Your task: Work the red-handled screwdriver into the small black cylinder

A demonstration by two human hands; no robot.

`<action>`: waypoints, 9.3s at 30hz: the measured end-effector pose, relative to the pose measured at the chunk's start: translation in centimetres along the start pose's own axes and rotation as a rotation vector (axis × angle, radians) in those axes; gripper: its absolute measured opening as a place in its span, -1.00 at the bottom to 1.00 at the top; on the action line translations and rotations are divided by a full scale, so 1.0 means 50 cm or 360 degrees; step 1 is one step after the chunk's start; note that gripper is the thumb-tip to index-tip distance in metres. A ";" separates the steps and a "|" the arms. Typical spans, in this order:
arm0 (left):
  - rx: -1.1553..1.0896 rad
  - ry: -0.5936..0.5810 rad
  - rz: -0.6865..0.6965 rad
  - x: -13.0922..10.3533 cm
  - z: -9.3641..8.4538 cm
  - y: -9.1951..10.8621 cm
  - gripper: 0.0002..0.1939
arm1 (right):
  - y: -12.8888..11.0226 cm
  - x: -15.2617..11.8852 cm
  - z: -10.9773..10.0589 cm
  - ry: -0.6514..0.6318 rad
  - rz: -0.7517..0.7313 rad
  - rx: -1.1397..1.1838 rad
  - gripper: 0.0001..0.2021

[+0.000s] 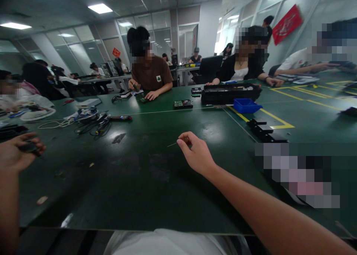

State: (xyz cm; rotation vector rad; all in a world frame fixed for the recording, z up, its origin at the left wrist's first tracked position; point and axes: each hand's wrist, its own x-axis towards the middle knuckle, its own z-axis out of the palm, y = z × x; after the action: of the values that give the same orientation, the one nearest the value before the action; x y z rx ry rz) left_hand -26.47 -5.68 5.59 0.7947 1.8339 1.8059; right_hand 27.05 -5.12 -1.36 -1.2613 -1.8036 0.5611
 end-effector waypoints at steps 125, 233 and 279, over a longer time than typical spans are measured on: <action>0.0447 -0.1575 0.1128 -0.458 0.473 -0.126 -0.61 | 0.002 0.000 -0.009 0.0230 0.0022 0.0364 -0.79; 0.0805 -0.1707 0.1179 -0.451 0.469 -0.129 -0.61 | -0.022 -0.005 -0.026 -0.0085 -0.0062 -0.0189 -0.72; 0.0841 -0.1697 0.1197 -0.449 0.466 -0.121 -0.62 | -0.003 0.008 -0.022 -0.0151 0.0025 -0.0073 -0.71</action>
State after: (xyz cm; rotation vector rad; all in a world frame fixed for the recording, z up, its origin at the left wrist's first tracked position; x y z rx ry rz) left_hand 5.12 -3.39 -3.35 2.3023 1.2775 0.7632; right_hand 27.83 -4.91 -0.50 -1.2996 -1.8961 0.6004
